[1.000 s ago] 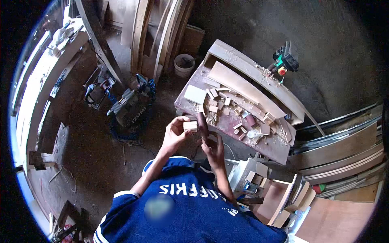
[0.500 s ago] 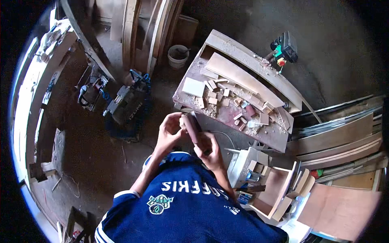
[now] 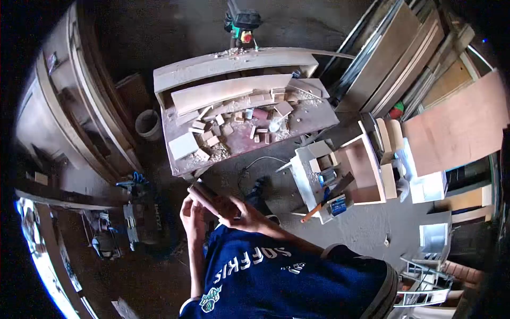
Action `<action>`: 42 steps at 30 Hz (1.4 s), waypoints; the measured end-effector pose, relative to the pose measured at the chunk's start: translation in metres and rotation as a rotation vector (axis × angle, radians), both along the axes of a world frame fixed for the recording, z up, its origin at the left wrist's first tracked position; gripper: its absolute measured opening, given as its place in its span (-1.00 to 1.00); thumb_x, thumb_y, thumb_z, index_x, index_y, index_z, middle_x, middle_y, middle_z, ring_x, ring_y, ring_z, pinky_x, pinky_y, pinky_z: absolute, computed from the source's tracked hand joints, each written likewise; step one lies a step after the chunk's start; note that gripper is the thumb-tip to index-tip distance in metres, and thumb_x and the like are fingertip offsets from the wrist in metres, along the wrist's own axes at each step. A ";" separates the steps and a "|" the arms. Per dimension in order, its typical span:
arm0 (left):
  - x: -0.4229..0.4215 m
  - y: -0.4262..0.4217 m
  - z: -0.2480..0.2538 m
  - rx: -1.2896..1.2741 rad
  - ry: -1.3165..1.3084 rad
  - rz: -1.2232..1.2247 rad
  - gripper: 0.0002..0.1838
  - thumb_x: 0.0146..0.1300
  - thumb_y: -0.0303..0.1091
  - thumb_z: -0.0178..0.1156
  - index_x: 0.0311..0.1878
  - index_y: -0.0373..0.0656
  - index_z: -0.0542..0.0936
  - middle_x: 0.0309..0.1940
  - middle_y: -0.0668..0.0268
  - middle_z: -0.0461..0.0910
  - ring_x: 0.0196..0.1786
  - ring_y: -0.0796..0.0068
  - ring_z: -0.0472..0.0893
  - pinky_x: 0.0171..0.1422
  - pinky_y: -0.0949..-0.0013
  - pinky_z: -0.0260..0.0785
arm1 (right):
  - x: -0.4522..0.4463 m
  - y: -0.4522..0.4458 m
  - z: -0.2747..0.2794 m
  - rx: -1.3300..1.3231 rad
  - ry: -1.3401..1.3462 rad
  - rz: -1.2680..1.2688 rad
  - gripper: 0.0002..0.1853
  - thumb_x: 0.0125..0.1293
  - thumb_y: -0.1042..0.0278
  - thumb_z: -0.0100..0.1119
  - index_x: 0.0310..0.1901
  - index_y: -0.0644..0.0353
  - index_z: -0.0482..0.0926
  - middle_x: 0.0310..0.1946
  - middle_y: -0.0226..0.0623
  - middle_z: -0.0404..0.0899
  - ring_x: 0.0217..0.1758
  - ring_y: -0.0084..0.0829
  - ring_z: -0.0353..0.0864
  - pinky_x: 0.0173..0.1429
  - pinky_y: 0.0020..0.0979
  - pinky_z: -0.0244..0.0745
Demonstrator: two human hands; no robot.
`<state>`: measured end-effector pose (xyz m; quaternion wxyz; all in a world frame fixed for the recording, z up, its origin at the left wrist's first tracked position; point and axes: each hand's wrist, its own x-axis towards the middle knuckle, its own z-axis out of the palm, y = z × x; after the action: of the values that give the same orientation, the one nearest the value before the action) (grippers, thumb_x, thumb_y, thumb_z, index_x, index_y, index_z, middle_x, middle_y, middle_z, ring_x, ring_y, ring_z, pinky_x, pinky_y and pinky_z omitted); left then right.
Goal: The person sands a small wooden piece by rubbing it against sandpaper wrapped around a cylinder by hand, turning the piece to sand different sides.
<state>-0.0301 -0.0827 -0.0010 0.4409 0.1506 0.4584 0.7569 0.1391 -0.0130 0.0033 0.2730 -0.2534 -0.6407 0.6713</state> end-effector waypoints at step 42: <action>0.036 -0.028 -0.042 -0.106 -0.159 -0.279 -0.75 0.38 -0.13 0.07 -0.15 -0.11 0.52 -0.30 0.46 0.54 -0.27 0.61 0.50 -0.14 0.42 0.38 | 0.059 -0.019 0.000 0.172 -0.064 -0.028 -0.35 0.07 0.22 0.45 0.16 0.27 0.39 0.00 -0.20 0.55 0.06 -0.41 0.52 0.20 -0.37 0.40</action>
<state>0.0060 -0.1110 -0.0431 0.5838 0.1287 0.4359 0.6728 0.1984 -0.0325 0.0036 0.2827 -0.2591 -0.7009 0.6015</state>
